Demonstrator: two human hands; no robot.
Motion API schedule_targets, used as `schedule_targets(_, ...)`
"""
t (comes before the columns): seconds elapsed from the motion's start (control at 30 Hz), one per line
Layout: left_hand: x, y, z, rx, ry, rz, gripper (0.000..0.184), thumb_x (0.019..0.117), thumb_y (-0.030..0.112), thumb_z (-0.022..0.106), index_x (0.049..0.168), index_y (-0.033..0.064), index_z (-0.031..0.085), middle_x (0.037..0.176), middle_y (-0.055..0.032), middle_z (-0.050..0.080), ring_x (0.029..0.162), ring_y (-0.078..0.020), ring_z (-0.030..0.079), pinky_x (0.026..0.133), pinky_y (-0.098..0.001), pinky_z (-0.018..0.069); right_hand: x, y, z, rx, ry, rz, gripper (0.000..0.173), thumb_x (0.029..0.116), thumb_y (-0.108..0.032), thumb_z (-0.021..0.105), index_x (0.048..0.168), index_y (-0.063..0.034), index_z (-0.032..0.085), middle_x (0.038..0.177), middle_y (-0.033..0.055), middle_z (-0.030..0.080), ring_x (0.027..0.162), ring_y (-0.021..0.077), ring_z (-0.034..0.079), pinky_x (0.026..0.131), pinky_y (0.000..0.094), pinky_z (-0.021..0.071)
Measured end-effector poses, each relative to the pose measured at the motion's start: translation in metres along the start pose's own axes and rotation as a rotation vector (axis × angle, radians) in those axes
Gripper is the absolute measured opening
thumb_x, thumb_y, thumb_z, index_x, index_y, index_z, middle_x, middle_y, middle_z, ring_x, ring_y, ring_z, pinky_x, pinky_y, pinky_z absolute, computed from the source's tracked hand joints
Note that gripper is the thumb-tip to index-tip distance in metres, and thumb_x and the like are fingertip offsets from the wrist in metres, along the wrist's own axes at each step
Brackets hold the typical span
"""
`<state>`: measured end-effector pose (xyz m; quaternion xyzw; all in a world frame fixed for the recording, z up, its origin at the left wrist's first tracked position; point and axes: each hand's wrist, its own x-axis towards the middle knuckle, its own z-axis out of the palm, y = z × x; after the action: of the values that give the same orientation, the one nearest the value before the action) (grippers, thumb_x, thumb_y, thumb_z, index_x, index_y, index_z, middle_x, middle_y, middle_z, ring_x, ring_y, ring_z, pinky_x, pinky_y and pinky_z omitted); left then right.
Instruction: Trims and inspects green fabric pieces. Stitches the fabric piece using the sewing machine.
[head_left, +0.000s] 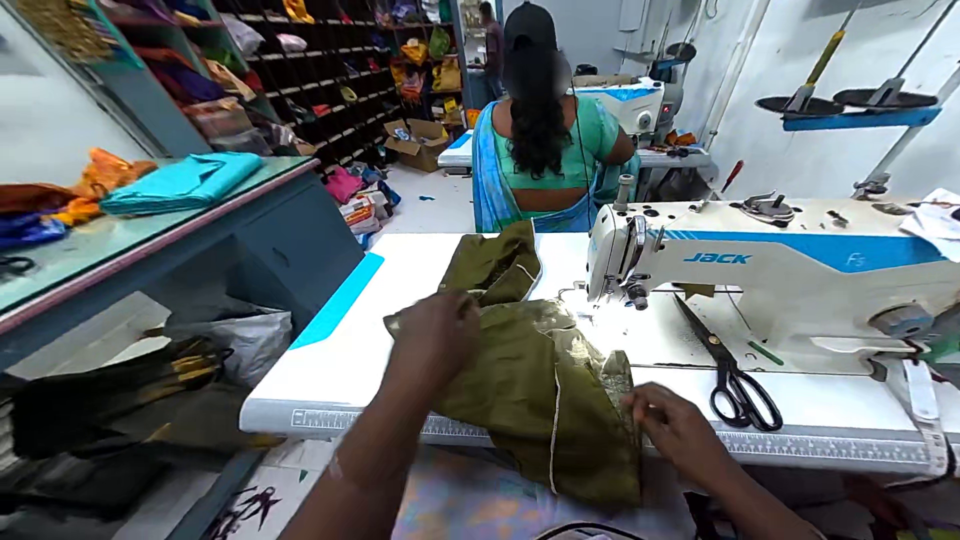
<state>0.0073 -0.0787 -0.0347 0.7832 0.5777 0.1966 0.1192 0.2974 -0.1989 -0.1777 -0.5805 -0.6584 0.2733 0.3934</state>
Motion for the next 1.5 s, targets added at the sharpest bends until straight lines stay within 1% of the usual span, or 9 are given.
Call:
schedule_targets(0.3,0.050,-0.043,0.074,0.026,-0.246,-0.056,0.057,0.0923,0.030,0.079,0.132,-0.0048,0.059,0.129,-0.0306,0.061,0.121,-0.0485,0.059,0.102,-0.0652,0.0463,0.033,-0.030,0.048,-0.232,-0.033,0.340,0.060,0.0978,-0.021,0.071,0.150,-0.0028,0.047,0.137,0.0227,0.059,0.133,0.0428,0.051,0.113,0.0568,0.0378)
schedule_targets(0.5,0.013,-0.110,0.072,-0.332,0.036,0.455,0.018,0.0763,-0.006,0.081,0.090,-0.0044,0.070,0.133,-0.0181,0.063,0.125,-0.0301,0.061,0.104,-0.0487,0.0515,0.007,0.001,0.067,-0.220,0.217,-0.048,0.019,0.0910,-0.004,0.071,0.107,0.0035,0.076,0.118,0.0245,0.071,0.120,0.0460,0.063,0.104,0.0662,0.0436)
schedule_targets(0.67,-0.031,-0.106,0.066,-0.382,-0.099,0.658,0.021,0.0791,0.021,0.080,0.087,0.0018,0.077,0.115,-0.0078,0.072,0.109,-0.0122,0.068,0.094,-0.0304,0.0573,-0.018,0.020,0.064,-0.191,0.310,-0.146,0.021,0.0825,-0.012,0.070,0.097,0.0012,0.077,0.116,0.0211,0.072,0.117,0.0438,0.065,0.100,0.0606,0.0498)
schedule_targets(0.77,-0.039,-0.102,0.076,-0.462,-0.177,0.588,0.069,0.0940,0.068,0.055,0.090,0.0026,0.077,0.109,-0.0067,0.074,0.106,-0.0092,0.068,0.093,-0.0293,0.0567,-0.028,0.024,0.056,-0.139,0.259,-0.148,0.025,0.0849,-0.024,0.072,0.095,-0.0016,0.076,0.112,0.0178,0.073,0.122,0.0423,0.062,0.104,0.0593,0.0468)
schedule_targets(0.83,-0.036,-0.094,0.082,-0.511,-0.164,0.427,0.074,0.1070,0.059,0.031,0.086,0.0027,0.074,0.100,-0.0035,0.074,0.095,-0.0059,0.068,0.088,-0.0287,0.0567,-0.030,0.027,0.054,-0.073,0.185,-0.177,0.035,0.0910,-0.044,0.069,0.094,-0.0095,0.078,0.112,0.0098,0.074,0.131,0.0386,0.056,0.111,0.0605,0.0388)
schedule_targets(0.93,-0.027,-0.056,0.080,-0.319,-0.372,0.097,0.047,0.1115,0.034,0.042,0.103,0.0005,0.074,0.099,-0.0125,0.071,0.094,-0.0238,0.067,0.090,-0.0475,0.0535,-0.026,0.029,0.048,-0.012,0.147,-0.198,0.045,0.0985,-0.055,0.058,0.097,-0.0149,0.078,0.117,0.0039,0.074,0.137,0.0289,0.053,0.115,0.0497,0.0402)
schedule_targets(1.07,-0.024,-0.025,0.107,-0.104,-0.364,-0.027,0.050,0.1029,0.048,0.060,0.099,-0.0004,0.074,0.107,-0.0190,0.070,0.108,-0.0352,0.066,0.099,-0.0559,0.0506,-0.021,0.024,0.007,-0.334,0.423,-0.007,0.024,0.0995,-0.009,0.057,0.111,0.0081,0.070,0.121,0.0278,0.066,0.117,0.0449,0.063,0.099,0.0587,0.0518)
schedule_targets(1.2,-0.034,-0.014,0.107,-0.148,-0.302,-0.132,0.034,0.1019,0.038,0.065,0.100,0.0059,0.074,0.092,-0.0114,0.071,0.088,-0.0264,0.069,0.082,-0.0491,0.0555,-0.020,0.046,-0.036,-0.600,0.486,0.401,0.040,0.1033,-0.002,0.052,0.139,0.0168,0.048,0.139,0.0459,0.044,0.131,0.0682,0.039,0.105,0.0772,0.0335)
schedule_targets(1.5,-0.046,-0.029,0.099,-0.691,-0.610,-0.097,0.012,0.1019,0.015,0.066,0.101,0.0047,0.070,0.082,-0.0004,0.073,0.071,-0.0052,0.066,0.071,-0.0241,0.0543,-0.011,0.035,-0.082,-0.519,0.207,0.700,0.039,0.0956,-0.015,0.073,0.124,0.0102,0.064,0.112,0.0377,0.064,0.107,0.0579,0.060,0.089,0.0767,0.0423)
